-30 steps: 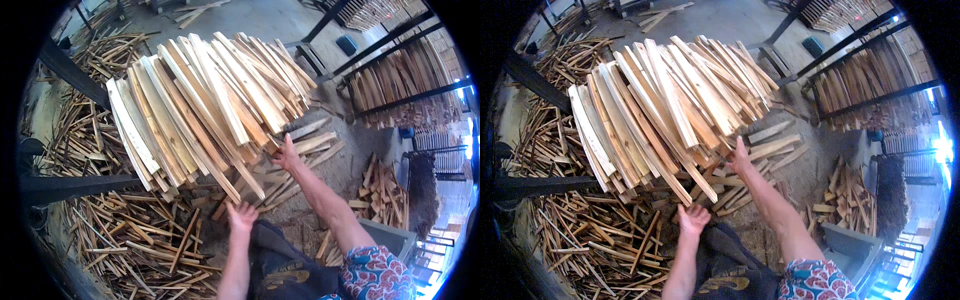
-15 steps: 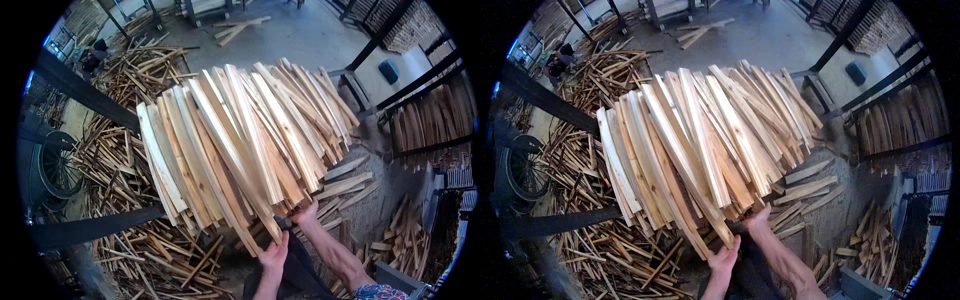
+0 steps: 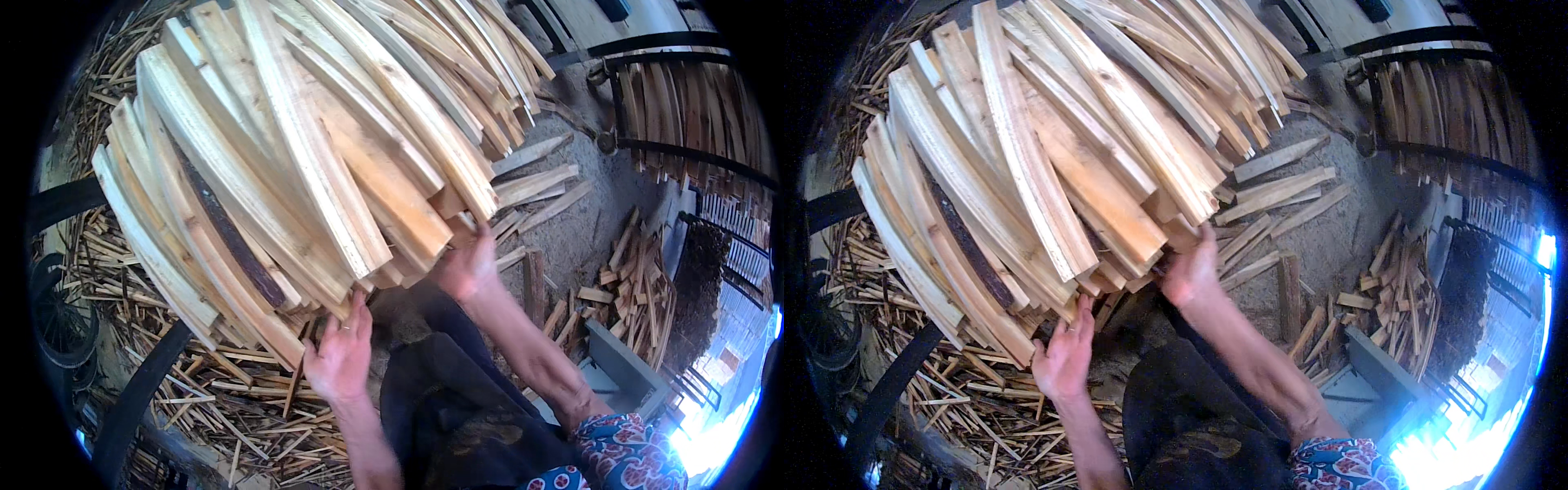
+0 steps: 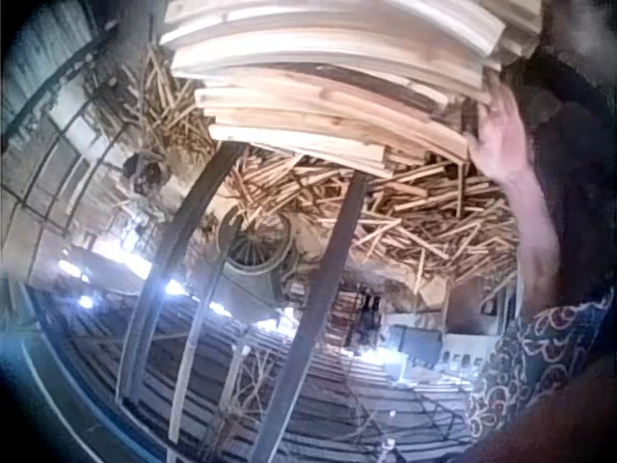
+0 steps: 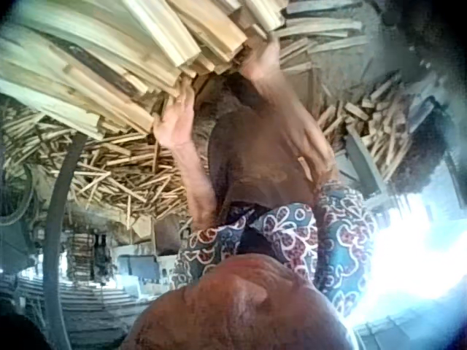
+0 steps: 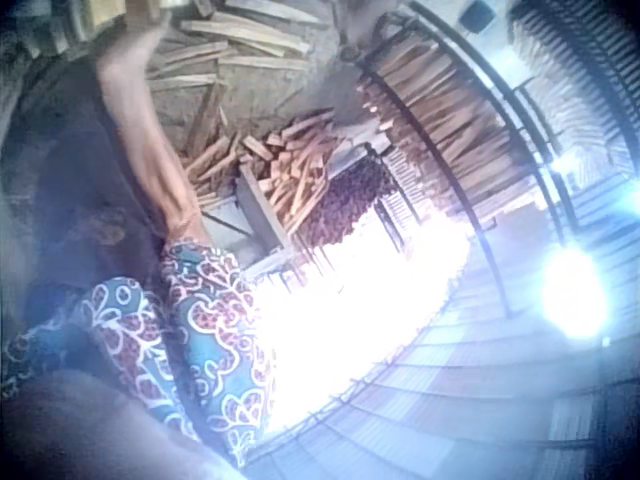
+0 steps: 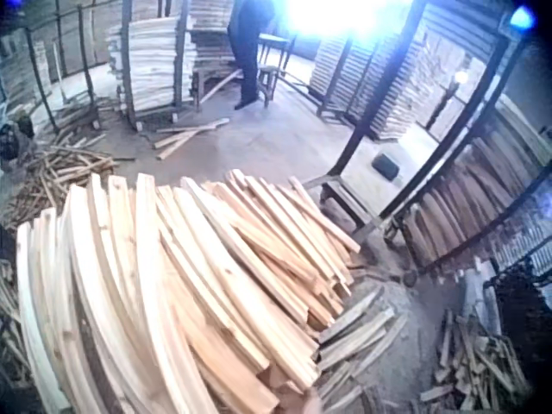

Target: The person repeatedly picks up small wooden planks from a large pile on the floor and places them onto a metal rack. The person handles the wood by hand, gathering handfuls of planks and stacking them neatly on the rack throughout the clip.

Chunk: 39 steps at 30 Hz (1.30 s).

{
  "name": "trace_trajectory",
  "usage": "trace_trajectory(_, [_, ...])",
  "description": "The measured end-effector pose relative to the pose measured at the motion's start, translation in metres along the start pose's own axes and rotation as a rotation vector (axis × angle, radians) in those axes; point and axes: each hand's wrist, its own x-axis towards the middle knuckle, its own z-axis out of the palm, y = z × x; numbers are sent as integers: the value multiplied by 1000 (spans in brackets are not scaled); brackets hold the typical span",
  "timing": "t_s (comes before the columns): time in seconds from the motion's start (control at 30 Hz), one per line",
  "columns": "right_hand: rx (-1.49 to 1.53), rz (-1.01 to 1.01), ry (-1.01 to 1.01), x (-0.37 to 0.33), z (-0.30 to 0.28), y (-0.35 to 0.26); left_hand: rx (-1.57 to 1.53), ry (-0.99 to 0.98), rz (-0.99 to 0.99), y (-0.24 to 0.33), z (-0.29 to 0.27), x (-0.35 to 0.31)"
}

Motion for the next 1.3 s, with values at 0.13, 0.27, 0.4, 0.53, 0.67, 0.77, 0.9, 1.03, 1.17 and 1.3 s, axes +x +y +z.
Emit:
trace_trajectory(0.13, [-42, -196, 97, 33, -22, 31, 139, -3, 19, 4, -19, 19])
trace_trajectory(0.27, [200, -138, 60, 26, -8, 32, 220, 48, -7, 2, -53, 34])
trace_trajectory(0.4, [154, -73, -18, -10, 19, 25, 71, 5, -7, 22, -16, 34])
trace_trajectory(0.53, [71, -8, -193, -36, 40, 20, 297, -350, 123, 27, 8, 5])
trace_trajectory(0.67, [-129, -10, 30, 42, -20, 36, 170, 63, 80, 30, 20, 11])
trace_trajectory(0.77, [-108, -125, -13, 52, -21, 40, 323, 164, 47, 29, 5, 7])
trace_trajectory(0.9, [-100, -141, 42, 50, -19, 34, 893, -16, 155, 45, -13, -27])
trace_trajectory(1.03, [-588, -16, -55, 5, -49, 19, 1739, -96, 955, 53, 45, -51])
trace_trajectory(1.17, [-1058, 147, -52, -62, -51, 18, 2501, -49, 1369, 56, 100, 18])
trace_trajectory(1.3, [-1076, 315, -167, -75, -57, 42, 2628, -99, 1307, 66, 109, 26])
